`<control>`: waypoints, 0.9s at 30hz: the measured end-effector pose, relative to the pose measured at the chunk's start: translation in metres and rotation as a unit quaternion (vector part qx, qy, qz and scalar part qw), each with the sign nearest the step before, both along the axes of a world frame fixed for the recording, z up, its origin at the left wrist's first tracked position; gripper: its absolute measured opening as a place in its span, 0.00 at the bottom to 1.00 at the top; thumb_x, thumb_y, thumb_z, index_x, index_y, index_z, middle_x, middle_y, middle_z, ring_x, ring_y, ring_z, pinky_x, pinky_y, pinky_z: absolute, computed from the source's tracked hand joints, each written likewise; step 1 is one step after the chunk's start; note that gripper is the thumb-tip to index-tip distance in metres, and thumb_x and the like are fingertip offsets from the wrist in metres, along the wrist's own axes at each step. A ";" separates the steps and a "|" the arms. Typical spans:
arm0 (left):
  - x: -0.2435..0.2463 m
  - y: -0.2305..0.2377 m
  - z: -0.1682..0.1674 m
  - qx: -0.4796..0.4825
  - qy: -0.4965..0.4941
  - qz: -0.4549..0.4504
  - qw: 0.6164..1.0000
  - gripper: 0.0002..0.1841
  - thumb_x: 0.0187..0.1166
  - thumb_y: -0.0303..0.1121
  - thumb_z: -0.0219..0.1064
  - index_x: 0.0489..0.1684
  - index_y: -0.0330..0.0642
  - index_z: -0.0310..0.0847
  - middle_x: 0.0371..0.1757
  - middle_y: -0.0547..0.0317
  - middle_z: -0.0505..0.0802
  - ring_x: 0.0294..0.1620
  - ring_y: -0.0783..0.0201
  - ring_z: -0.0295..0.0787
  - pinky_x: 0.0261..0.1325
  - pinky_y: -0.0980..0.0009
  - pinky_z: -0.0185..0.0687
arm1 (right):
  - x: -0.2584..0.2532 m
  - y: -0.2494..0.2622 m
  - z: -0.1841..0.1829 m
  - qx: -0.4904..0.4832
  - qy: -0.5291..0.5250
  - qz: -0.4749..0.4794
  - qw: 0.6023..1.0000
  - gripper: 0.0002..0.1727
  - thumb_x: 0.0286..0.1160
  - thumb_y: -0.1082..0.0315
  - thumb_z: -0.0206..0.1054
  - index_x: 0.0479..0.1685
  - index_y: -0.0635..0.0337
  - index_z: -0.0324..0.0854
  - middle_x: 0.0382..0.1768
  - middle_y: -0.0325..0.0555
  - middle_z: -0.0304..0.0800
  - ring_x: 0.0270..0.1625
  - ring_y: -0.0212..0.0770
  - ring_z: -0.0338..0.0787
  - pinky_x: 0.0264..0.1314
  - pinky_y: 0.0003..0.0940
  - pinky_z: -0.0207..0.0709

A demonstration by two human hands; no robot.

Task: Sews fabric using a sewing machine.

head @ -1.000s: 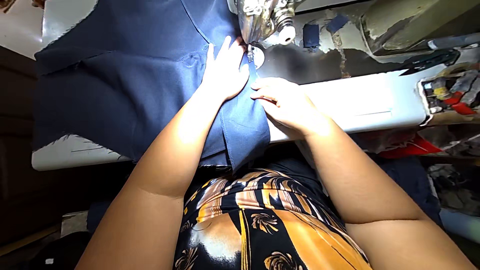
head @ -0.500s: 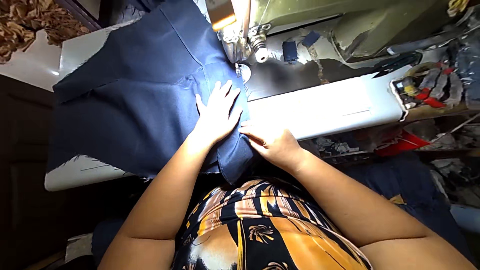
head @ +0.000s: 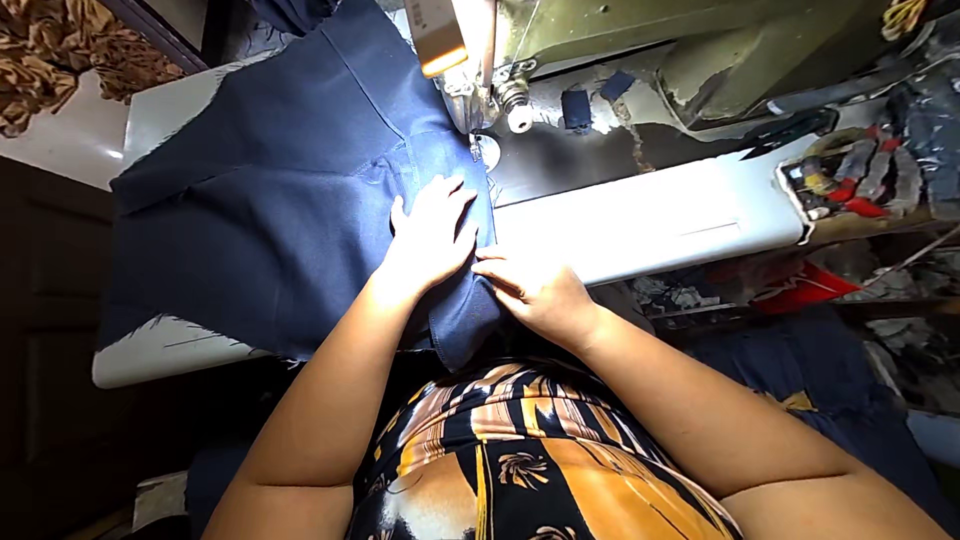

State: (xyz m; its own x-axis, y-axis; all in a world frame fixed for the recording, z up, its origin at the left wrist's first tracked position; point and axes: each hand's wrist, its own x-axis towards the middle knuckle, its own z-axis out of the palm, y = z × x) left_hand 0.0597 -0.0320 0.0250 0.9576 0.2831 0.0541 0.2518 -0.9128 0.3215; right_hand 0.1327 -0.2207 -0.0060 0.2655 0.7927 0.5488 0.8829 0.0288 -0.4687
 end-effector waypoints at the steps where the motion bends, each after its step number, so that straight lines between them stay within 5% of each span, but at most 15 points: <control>1: -0.001 -0.002 0.002 0.006 0.010 0.000 1.000 0.28 0.86 0.51 0.49 0.83 0.55 0.74 0.90 0.60 0.72 0.94 0.48 0.56 0.78 0.16 0.38 | 0.001 -0.001 0.001 -0.003 -0.005 -0.003 1.000 0.14 0.78 0.68 0.63 0.49 0.55 0.96 0.57 0.47 0.96 0.61 0.43 0.93 0.64 0.38 0.85; 6: -0.001 -0.018 0.005 0.048 0.036 0.006 0.998 0.30 0.85 0.52 0.48 0.86 0.60 0.71 0.89 0.60 0.73 0.93 0.48 0.58 0.77 0.13 0.27 | 0.006 -0.009 0.000 -0.011 -0.017 -0.017 1.000 0.14 0.77 0.68 0.63 0.48 0.54 0.96 0.57 0.46 0.96 0.61 0.44 0.93 0.63 0.43 0.84; 13: -0.004 -0.021 -0.005 0.034 0.011 0.013 0.999 0.29 0.85 0.48 0.47 0.87 0.58 0.70 0.91 0.61 0.70 0.95 0.47 0.53 0.77 0.13 0.32 | 0.006 -0.013 -0.008 -0.036 0.010 -0.012 0.999 0.15 0.80 0.65 0.61 0.51 0.51 0.96 0.64 0.42 0.93 0.69 0.45 0.89 0.69 0.51 0.79; 27: 0.020 0.004 -0.006 0.047 0.032 0.017 0.998 0.33 0.85 0.58 0.44 0.89 0.60 0.66 0.92 0.64 0.67 0.96 0.48 0.49 0.76 0.13 0.32 | 0.026 -0.002 0.004 -0.087 0.028 -0.004 0.996 0.19 0.79 0.72 0.56 0.57 0.55 0.94 0.70 0.41 0.90 0.74 0.43 0.87 0.76 0.44 0.77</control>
State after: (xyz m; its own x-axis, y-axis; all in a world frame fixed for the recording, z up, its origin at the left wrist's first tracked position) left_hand 0.0792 -0.0279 0.0192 0.9500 0.3115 0.0207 0.2998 -0.9289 0.2176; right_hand 0.1582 -0.2222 -0.0023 0.2986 0.8718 0.3883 0.8555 -0.0642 -0.5137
